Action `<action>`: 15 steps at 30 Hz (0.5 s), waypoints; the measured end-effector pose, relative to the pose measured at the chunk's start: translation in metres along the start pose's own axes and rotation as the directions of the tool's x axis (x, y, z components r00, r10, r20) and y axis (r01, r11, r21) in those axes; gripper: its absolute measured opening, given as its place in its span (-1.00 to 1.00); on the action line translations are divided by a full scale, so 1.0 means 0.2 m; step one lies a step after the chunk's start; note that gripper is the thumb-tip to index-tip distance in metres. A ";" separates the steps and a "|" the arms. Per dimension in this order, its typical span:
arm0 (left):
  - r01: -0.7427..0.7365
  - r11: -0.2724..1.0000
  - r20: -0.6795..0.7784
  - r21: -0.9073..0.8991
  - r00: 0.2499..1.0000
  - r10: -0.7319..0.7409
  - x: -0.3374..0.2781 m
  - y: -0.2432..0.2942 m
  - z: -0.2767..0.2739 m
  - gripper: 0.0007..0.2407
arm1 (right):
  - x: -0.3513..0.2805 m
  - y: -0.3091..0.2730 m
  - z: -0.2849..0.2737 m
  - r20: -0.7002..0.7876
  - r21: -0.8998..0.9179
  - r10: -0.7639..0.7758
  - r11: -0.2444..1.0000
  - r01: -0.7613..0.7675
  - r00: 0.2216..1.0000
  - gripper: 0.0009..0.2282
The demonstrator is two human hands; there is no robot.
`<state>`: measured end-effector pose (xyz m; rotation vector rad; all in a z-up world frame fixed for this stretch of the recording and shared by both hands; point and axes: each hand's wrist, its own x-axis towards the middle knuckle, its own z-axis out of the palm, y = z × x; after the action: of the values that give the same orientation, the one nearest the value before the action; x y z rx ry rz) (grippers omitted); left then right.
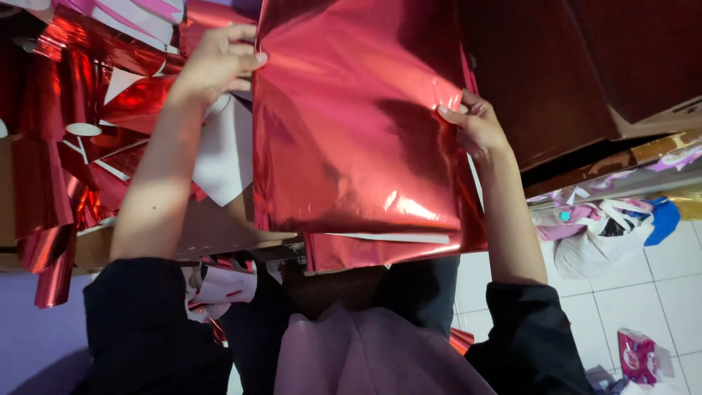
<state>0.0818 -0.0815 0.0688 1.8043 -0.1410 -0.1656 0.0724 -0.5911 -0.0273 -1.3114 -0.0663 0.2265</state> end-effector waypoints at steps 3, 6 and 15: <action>0.048 0.999 -0.057 0.010 0.997 -0.047 -0.02 -0.08 0.07 -0.57 | 0.00 0.03 -0.04 0.005 -0.006 0.000 1.000 0.000 1.000 -0.71; -0.034 0.995 -0.030 -0.092 0.999 0.032 -0.02 -0.14 0.11 -0.60 | 0.01 0.07 -0.08 -0.008 0.054 0.115 0.992 -0.115 0.993 -0.84; -0.008 0.984 0.070 -0.178 0.997 0.021 0.04 -0.27 0.11 -0.80 | 0.02 0.13 -0.14 -0.136 0.117 0.038 0.993 -0.022 0.990 -0.79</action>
<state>0.0854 -0.0912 0.0114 1.6199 -0.1840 -0.2256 0.0776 -0.6110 -0.0605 -1.2104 0.0834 0.1619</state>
